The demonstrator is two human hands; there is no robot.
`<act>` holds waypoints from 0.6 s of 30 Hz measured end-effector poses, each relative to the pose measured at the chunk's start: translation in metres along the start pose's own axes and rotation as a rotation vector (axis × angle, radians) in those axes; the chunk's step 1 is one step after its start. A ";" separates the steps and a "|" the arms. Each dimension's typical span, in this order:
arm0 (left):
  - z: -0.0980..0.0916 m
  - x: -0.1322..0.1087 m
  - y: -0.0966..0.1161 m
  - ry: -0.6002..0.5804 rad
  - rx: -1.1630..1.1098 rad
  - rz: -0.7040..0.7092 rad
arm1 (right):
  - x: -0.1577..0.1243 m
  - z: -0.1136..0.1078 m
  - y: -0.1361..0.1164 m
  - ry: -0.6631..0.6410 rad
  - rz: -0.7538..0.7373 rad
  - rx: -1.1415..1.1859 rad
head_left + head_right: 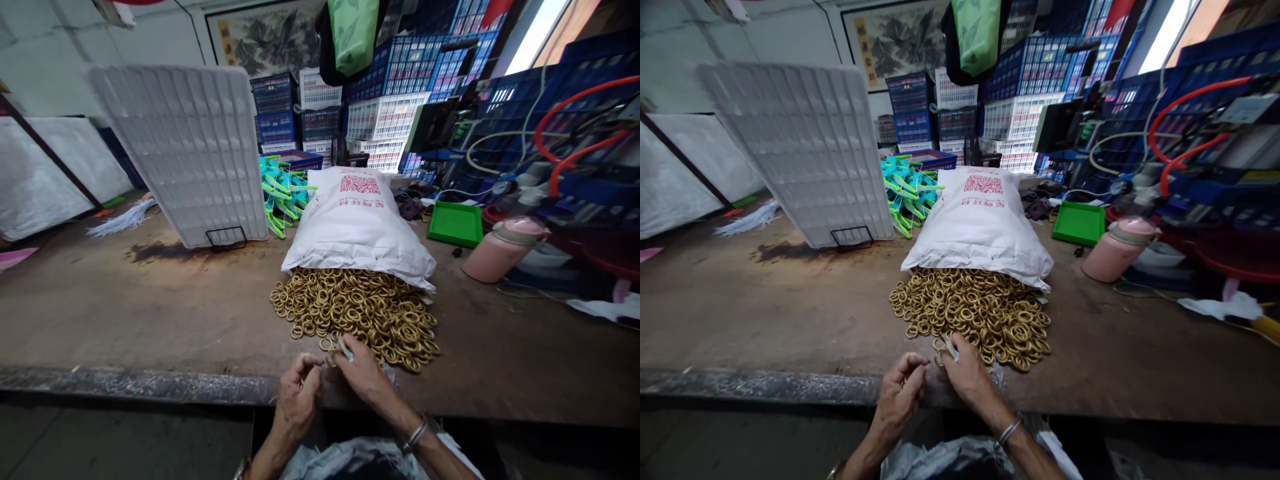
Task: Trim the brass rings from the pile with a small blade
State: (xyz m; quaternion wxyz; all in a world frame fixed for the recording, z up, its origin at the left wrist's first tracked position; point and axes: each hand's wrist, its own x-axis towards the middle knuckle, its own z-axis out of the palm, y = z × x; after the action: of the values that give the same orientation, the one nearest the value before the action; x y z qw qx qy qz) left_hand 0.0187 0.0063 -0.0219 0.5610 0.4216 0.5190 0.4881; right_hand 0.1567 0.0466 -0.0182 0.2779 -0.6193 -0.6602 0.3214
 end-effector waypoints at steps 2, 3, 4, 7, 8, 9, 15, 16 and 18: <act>0.000 0.000 0.000 -0.049 0.137 0.153 | 0.001 -0.001 0.000 -0.038 0.051 0.168; 0.000 0.000 0.000 -0.081 0.191 0.213 | 0.000 -0.001 -0.001 -0.056 0.081 0.252; 0.000 0.000 0.001 -0.111 0.231 0.259 | -0.001 -0.001 -0.002 -0.076 0.121 0.332; 0.000 0.002 0.004 -0.175 0.272 0.320 | -0.005 -0.002 -0.006 -0.167 0.267 0.554; 0.000 0.002 0.005 -0.186 0.274 0.320 | -0.006 -0.002 -0.008 -0.206 0.309 0.620; 0.001 0.003 0.007 -0.190 0.271 0.309 | -0.008 -0.002 -0.010 -0.237 0.342 0.678; 0.006 0.003 0.010 -0.131 0.035 0.054 | -0.010 0.003 -0.013 -0.211 0.284 0.671; 0.007 0.003 0.009 -0.121 -0.023 -0.015 | -0.009 0.004 -0.012 -0.197 0.253 0.638; 0.008 0.003 0.007 -0.111 -0.106 -0.134 | -0.007 0.007 -0.010 -0.167 0.208 0.582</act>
State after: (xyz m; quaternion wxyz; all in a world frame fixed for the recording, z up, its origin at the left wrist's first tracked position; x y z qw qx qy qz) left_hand 0.0254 0.0111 -0.0148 0.6418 0.3821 0.4876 0.4519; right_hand 0.1457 0.0390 -0.0146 0.3539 -0.5496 -0.4942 0.5731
